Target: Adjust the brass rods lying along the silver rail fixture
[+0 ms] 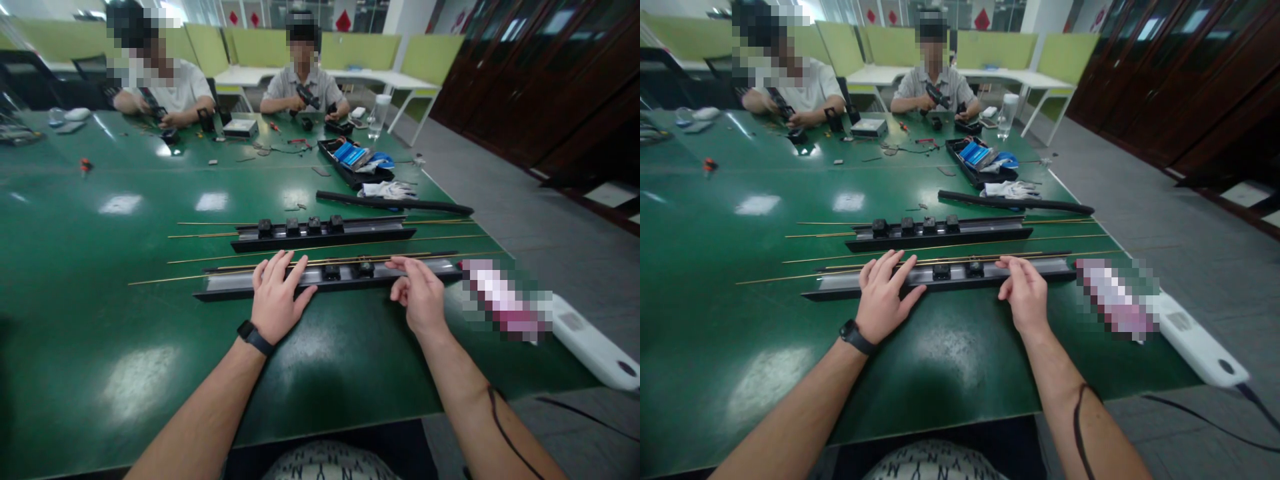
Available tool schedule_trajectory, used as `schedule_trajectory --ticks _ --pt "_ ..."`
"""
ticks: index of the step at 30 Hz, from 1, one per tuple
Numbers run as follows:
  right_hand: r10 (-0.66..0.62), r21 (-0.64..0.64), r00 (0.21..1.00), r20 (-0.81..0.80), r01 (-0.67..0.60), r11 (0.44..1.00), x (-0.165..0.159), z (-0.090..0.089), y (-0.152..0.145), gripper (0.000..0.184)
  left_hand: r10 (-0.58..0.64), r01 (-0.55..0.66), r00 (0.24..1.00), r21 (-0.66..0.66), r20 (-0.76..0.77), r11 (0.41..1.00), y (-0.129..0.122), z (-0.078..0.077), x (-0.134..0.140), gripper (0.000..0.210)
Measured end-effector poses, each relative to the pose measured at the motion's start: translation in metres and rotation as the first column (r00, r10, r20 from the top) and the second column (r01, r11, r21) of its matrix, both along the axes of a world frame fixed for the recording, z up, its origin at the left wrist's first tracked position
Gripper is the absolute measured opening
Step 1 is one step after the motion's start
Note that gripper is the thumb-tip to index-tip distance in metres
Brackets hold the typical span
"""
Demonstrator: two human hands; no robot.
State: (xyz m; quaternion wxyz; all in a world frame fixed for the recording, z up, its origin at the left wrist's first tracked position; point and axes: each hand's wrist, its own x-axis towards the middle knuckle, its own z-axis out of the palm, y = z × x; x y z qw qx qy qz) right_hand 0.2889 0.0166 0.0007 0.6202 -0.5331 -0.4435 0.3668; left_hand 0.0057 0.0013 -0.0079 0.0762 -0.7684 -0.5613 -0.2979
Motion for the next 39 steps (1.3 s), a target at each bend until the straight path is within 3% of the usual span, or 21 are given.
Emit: schedule_trajectory --ticks 18,39 --pt "0.082 -0.038 0.996 -0.041 -0.084 0.996 -0.0021 0.0031 -0.0027 0.039 0.001 -0.001 1.0 0.007 -0.013 1.0 -0.0005 0.0003 -0.0007 0.053" --pt "0.071 -0.044 0.993 -0.096 -0.076 0.996 -0.0047 0.0072 -0.0027 0.037 -0.02 0.02 1.0 0.02 -0.01 1.0 -0.0003 -0.0012 -0.0016 0.057"
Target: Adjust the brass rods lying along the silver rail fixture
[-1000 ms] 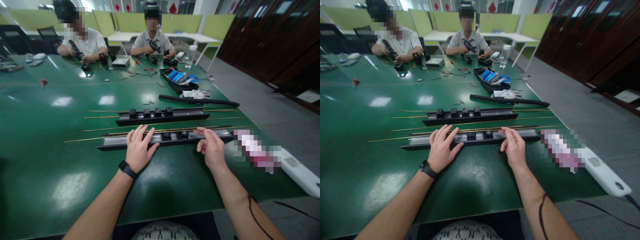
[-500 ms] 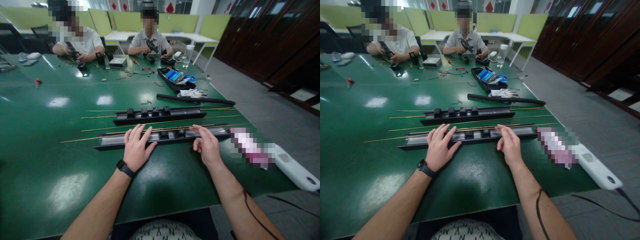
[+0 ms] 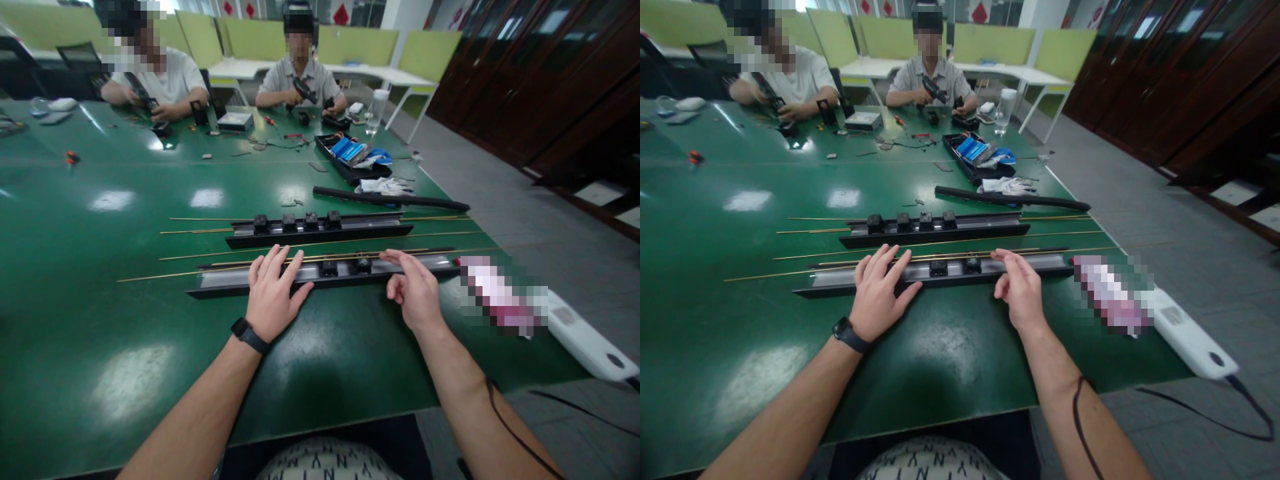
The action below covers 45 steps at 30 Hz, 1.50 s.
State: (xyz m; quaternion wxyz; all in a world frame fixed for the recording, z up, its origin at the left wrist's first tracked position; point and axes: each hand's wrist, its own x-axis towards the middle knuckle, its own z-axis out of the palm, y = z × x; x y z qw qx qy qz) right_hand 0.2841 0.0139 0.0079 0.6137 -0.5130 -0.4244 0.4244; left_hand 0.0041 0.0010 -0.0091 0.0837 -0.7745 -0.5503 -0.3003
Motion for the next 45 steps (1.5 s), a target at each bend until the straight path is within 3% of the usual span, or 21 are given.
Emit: schedule_trajectory --ticks 29,39,45 --pt "-0.104 -0.009 0.994 -0.04 0.104 0.995 0.002 -0.0009 0.0041 0.035 0.0 0.0 1.0 -0.001 0.019 1.0 -0.0013 -0.0014 -0.0018 0.057" --pt "-0.002 -0.011 1.0 -0.024 0.002 1.0 0.0011 -0.0009 0.0007 0.035 -0.009 0.01 1.0 -0.012 0.029 1.0 -0.001 -0.0012 -0.0023 0.058" --pt "-0.093 -0.016 0.995 -0.044 0.092 0.996 0.0027 -0.001 0.0028 0.035 -0.007 0.008 1.0 -0.017 0.014 1.0 -0.0014 -0.0007 -0.0024 0.057"
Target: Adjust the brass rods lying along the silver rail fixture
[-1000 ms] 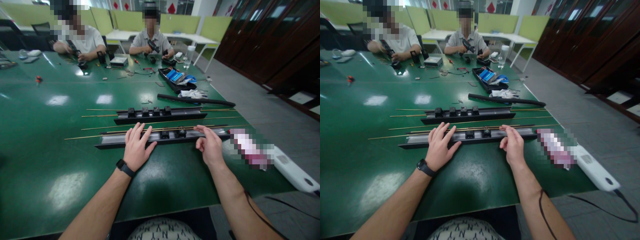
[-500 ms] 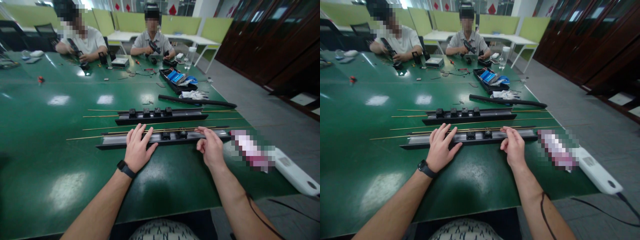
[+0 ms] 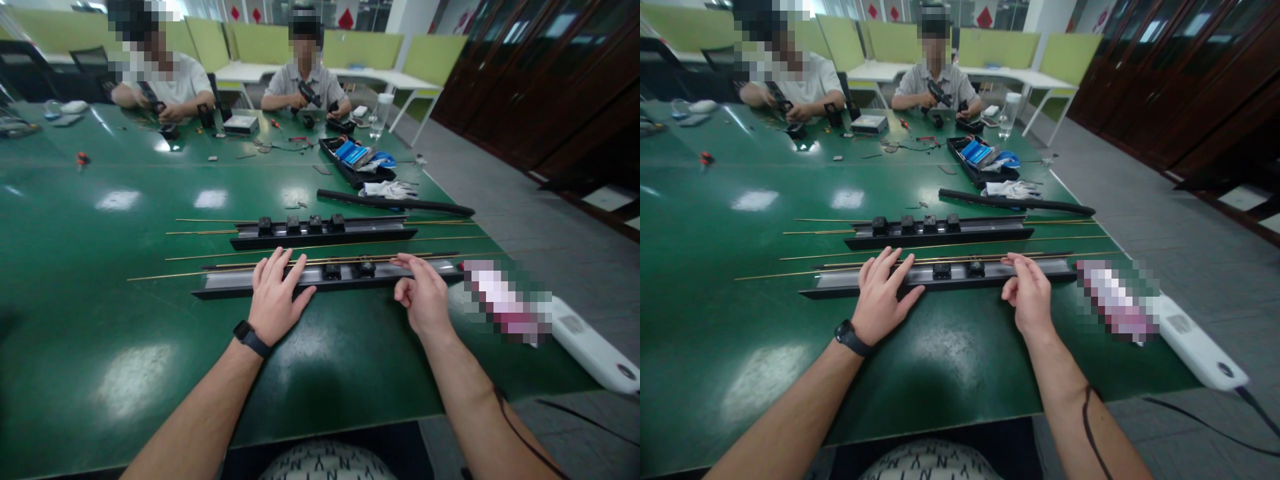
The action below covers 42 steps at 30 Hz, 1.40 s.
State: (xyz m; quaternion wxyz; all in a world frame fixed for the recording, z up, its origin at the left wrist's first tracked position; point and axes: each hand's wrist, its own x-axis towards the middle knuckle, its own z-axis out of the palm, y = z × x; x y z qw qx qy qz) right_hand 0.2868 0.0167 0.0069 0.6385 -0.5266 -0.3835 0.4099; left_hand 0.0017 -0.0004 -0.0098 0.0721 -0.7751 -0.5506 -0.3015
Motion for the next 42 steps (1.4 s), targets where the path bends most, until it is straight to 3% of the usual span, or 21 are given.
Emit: schedule_trajectory --ticks 7,14,21,28,35,42 --pt "0.102 -0.014 0.995 0.019 -0.101 0.995 -0.003 0.0008 -0.0025 0.038 0.001 0.0 1.0 0.007 -0.004 1.0 -0.0003 0.0 0.0003 0.057" --pt "0.044 -0.009 0.999 0.018 -0.044 0.999 -0.0009 -0.0003 -0.0012 0.036 -0.001 0.001 1.0 0.0 0.002 1.0 -0.0009 0.001 0.0004 0.058" --pt "0.134 -0.014 0.99 0.042 -0.133 0.991 -0.0018 0.0001 -0.0034 0.039 -0.004 0.004 1.0 0.002 0.005 1.0 -0.0003 0.0003 -0.0001 0.058" --pt "0.058 -0.003 0.998 0.016 -0.058 0.998 0.0006 0.0011 -0.0006 0.038 -0.006 0.006 1.0 0.001 -0.001 1.0 -0.0006 0.0012 0.0001 0.057" --pt "0.137 -0.031 0.991 0.013 -0.136 0.99 -0.0028 0.0019 -0.0034 0.04 0.003 -0.003 1.0 0.0 -0.005 1.0 -0.0008 0.0003 0.0003 0.058" --pt "0.077 -0.016 0.997 -0.005 -0.077 0.997 -0.0016 0.0034 -0.0021 0.037 -0.001 0.001 1.0 -0.002 0.001 1.0 -0.0009 0.0005 0.0002 0.058"
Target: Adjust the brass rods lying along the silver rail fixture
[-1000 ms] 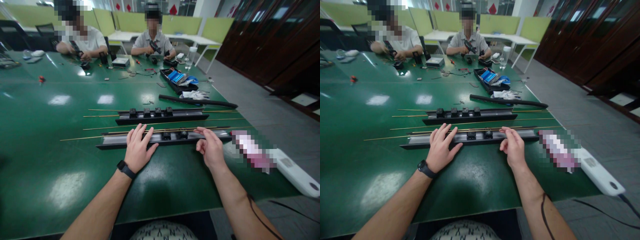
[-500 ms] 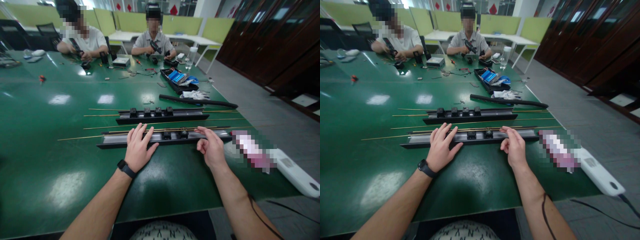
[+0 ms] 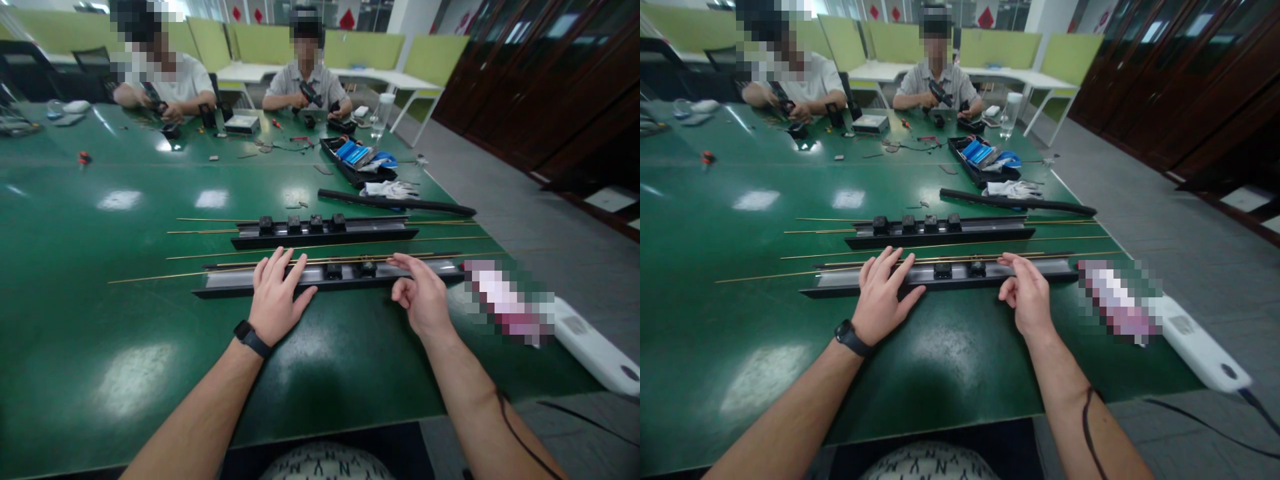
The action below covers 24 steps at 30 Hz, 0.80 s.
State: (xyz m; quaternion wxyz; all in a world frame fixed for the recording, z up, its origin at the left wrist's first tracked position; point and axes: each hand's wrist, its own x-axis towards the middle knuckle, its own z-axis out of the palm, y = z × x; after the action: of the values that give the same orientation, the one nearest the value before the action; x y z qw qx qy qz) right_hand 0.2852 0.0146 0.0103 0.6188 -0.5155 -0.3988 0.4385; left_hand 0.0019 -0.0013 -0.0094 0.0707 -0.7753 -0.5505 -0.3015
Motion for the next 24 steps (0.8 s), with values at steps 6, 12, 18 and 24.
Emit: schedule_trajectory --ticks 6,12,18,24 --pt "0.045 0.005 0.999 -0.003 -0.045 0.999 0.0005 -0.0013 -0.0009 0.036 0.007 -0.007 1.0 0.01 -0.008 1.0 0.0003 0.0 0.0 0.057" --pt "0.071 0.005 0.997 -0.003 -0.071 0.997 -0.0012 0.0006 -0.0023 0.036 0.003 -0.003 1.0 -0.001 -0.002 1.0 -0.0004 0.0003 -0.0001 0.058" --pt "0.046 0.015 0.999 -0.01 -0.046 0.999 0.0007 -0.0021 -0.0001 0.035 0.007 -0.006 1.0 0.008 -0.012 1.0 -0.0003 0.0 0.0 0.057" --pt "0.093 0.006 0.996 -0.003 -0.093 0.996 -0.0014 -0.0025 -0.0016 0.036 0.003 -0.003 1.0 0.011 -0.017 1.0 -0.0013 0.0011 0.0005 0.057"
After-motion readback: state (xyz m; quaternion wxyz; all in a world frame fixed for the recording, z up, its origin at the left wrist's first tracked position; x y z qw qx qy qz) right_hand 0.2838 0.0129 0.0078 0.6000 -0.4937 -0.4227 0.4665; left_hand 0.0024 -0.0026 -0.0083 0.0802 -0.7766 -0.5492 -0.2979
